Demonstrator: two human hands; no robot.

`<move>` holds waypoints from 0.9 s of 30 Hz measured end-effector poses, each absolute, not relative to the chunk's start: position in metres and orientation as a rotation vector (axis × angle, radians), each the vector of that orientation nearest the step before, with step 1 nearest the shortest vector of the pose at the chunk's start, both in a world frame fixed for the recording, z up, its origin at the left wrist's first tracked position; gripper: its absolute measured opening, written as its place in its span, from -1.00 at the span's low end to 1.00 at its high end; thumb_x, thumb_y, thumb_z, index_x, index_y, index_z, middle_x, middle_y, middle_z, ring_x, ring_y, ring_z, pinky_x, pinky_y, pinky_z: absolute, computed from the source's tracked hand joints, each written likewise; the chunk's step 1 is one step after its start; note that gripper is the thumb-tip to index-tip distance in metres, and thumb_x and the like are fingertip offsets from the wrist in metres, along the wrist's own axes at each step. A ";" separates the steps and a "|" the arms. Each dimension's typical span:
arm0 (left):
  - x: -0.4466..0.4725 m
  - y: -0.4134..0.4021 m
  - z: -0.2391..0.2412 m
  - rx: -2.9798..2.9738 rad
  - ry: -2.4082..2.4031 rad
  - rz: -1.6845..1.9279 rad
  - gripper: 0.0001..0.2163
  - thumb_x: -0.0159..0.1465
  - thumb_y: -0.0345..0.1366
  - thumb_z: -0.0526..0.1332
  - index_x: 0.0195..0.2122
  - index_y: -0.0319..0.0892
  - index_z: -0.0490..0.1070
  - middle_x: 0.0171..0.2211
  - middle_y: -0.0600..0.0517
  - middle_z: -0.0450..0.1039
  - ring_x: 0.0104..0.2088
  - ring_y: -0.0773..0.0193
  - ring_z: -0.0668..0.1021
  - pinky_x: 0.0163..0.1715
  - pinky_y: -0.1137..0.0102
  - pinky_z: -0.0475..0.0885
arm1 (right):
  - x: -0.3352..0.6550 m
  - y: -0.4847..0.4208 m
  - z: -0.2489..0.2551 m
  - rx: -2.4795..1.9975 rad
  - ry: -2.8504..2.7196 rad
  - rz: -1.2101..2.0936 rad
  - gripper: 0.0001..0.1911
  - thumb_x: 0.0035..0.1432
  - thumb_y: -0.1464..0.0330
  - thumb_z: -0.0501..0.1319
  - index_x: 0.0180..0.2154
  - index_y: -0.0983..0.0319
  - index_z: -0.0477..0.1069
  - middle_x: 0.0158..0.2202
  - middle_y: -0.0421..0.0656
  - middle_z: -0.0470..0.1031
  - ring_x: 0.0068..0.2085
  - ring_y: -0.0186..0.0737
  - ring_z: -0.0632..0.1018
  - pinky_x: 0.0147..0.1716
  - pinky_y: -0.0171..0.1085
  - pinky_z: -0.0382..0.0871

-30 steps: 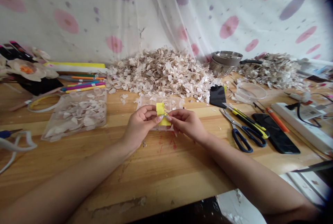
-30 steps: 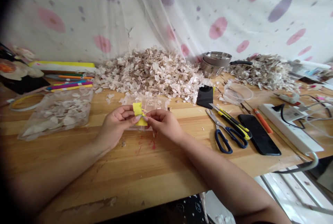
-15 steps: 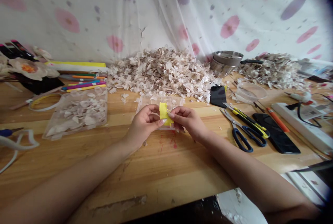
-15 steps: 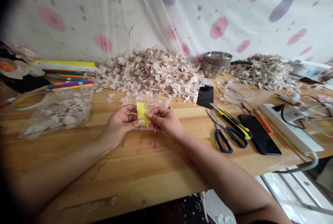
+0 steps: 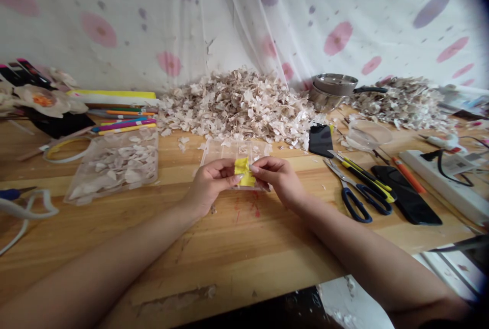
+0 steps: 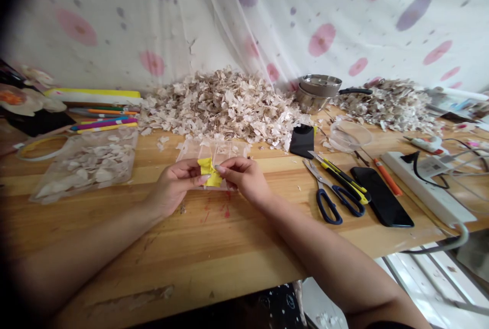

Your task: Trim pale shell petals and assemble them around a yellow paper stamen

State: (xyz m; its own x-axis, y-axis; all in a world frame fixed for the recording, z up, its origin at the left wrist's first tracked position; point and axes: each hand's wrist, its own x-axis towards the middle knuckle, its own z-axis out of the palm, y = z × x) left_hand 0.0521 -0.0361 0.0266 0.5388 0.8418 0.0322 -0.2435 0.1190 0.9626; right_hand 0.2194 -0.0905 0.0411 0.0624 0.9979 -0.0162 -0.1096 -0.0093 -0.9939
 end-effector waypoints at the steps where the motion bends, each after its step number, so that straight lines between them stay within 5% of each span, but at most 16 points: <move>1: 0.052 -0.036 0.026 1.192 0.635 0.885 -0.78 -0.05 -0.41 0.38 -0.34 -0.17 0.52 -0.47 0.10 0.48 -0.44 0.36 0.46 -0.40 0.46 0.37 | 0.219 -0.091 0.041 -1.164 -1.062 1.223 -0.76 -0.10 0.23 0.34 -0.50 0.28 0.42 -0.69 -0.33 0.29 -0.67 -0.47 0.25 -0.67 -0.40 0.07; 7: 0.050 -0.038 0.025 1.292 0.636 0.888 -0.84 -0.05 -0.44 0.34 -0.40 -0.12 0.53 -0.46 0.09 0.44 -0.42 0.33 0.42 -0.42 0.45 0.32 | 0.218 -0.091 0.040 -1.172 -1.055 1.227 -0.76 -0.06 0.23 0.32 -0.46 0.28 0.42 -0.69 -0.34 0.23 -0.66 -0.47 0.18 -0.67 -0.39 -0.01; 14: 0.048 -0.039 0.034 1.315 0.521 0.840 -0.82 0.14 -0.27 0.10 -0.43 -0.17 0.47 -0.31 -0.01 0.44 -0.25 0.19 0.44 -0.27 0.35 0.34 | 0.218 -0.096 0.041 -1.198 -1.531 0.750 -0.84 0.14 0.28 0.18 -0.41 0.24 0.38 -0.47 -0.22 0.33 -0.44 -0.35 0.32 -0.45 -0.32 0.21; 20: 0.051 -0.044 0.032 1.326 0.583 0.734 -0.83 0.06 -0.31 0.34 -0.42 -0.18 0.34 -0.43 0.13 0.38 -0.45 0.41 0.40 -0.45 0.49 0.28 | 0.217 -0.100 0.043 -1.139 -1.756 0.556 -0.91 0.19 0.38 0.13 -0.37 0.23 0.37 -0.42 -0.19 0.34 -0.41 -0.34 0.35 -0.44 -0.32 0.24; 27: 0.054 -0.046 0.029 1.293 0.613 0.818 -0.81 0.06 -0.31 0.34 -0.34 -0.17 0.37 -0.39 0.10 0.42 -0.40 0.37 0.47 -0.39 0.48 0.38 | 0.218 -0.098 0.038 -1.213 -1.627 0.664 -0.85 0.22 0.31 0.10 -0.37 0.24 0.31 -0.44 -0.20 0.30 -0.42 -0.33 0.33 -0.43 -0.32 0.23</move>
